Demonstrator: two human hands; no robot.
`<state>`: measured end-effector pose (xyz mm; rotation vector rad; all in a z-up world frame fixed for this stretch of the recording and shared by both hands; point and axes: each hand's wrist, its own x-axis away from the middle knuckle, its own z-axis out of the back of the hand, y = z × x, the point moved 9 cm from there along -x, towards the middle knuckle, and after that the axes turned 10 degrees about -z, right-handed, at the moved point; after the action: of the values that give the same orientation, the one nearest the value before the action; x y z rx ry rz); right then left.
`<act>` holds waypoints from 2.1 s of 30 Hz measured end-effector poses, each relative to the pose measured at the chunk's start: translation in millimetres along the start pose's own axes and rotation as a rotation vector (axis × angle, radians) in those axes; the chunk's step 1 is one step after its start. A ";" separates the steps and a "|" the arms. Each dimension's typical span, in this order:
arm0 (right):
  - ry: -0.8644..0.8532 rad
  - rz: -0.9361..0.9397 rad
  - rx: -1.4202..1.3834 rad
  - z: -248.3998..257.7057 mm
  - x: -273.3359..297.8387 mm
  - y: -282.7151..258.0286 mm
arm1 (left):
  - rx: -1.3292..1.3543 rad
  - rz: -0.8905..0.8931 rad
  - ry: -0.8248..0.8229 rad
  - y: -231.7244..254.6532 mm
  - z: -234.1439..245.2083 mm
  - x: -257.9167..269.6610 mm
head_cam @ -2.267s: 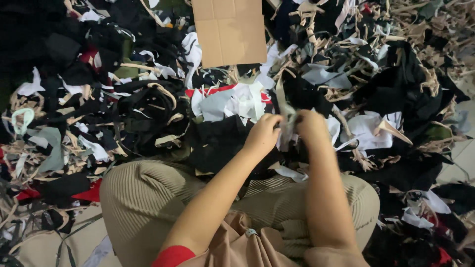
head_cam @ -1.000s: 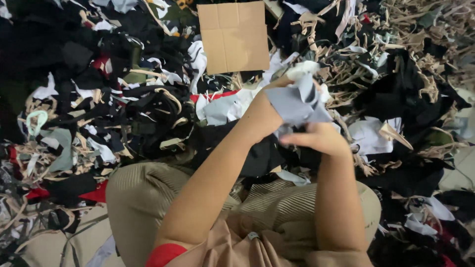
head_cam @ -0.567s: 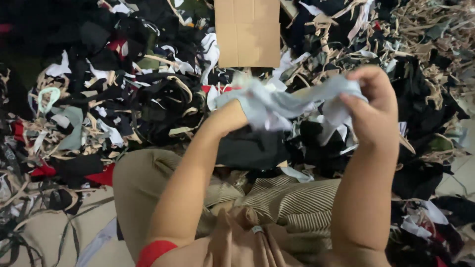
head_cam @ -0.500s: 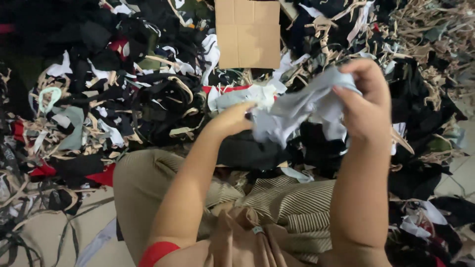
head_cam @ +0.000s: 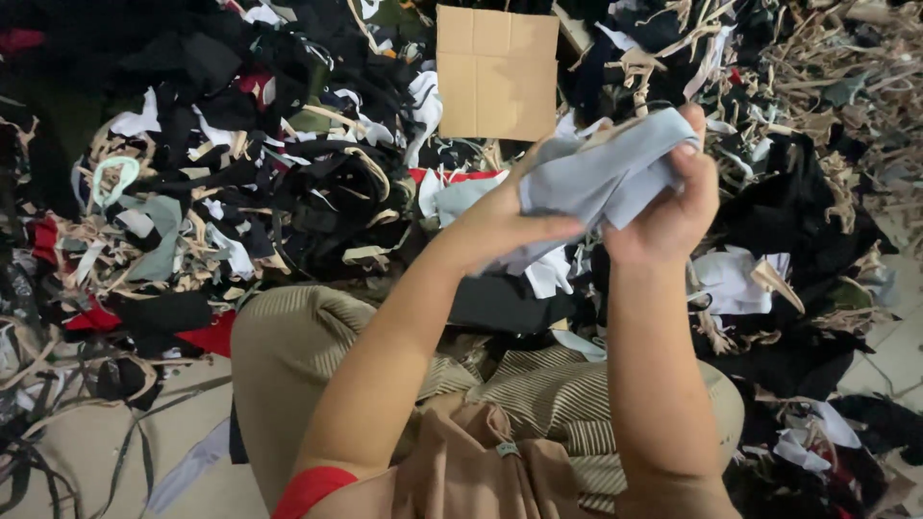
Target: Sorting and stacking small fabric scraps onto a cardboard base from a large pile
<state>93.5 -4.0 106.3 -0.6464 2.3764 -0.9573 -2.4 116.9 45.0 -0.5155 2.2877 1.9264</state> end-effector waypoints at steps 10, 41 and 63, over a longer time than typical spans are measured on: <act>0.529 -0.473 0.182 85.9 52.5 63.7 | -0.374 0.013 -0.023 4.0 20.2 2.9; 0.561 -0.851 0.727 158.1 130.2 180.9 | -1.281 0.077 0.092 -106.5 104.5 102.5; 0.160 -0.683 1.491 160.8 120.1 179.1 | -1.303 0.163 0.029 -116.6 82.4 107.3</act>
<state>54.6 -39.2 -157.5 -0.6785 0.8714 -2.6032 -76.4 160.7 -111.5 -0.4015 0.7684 3.2664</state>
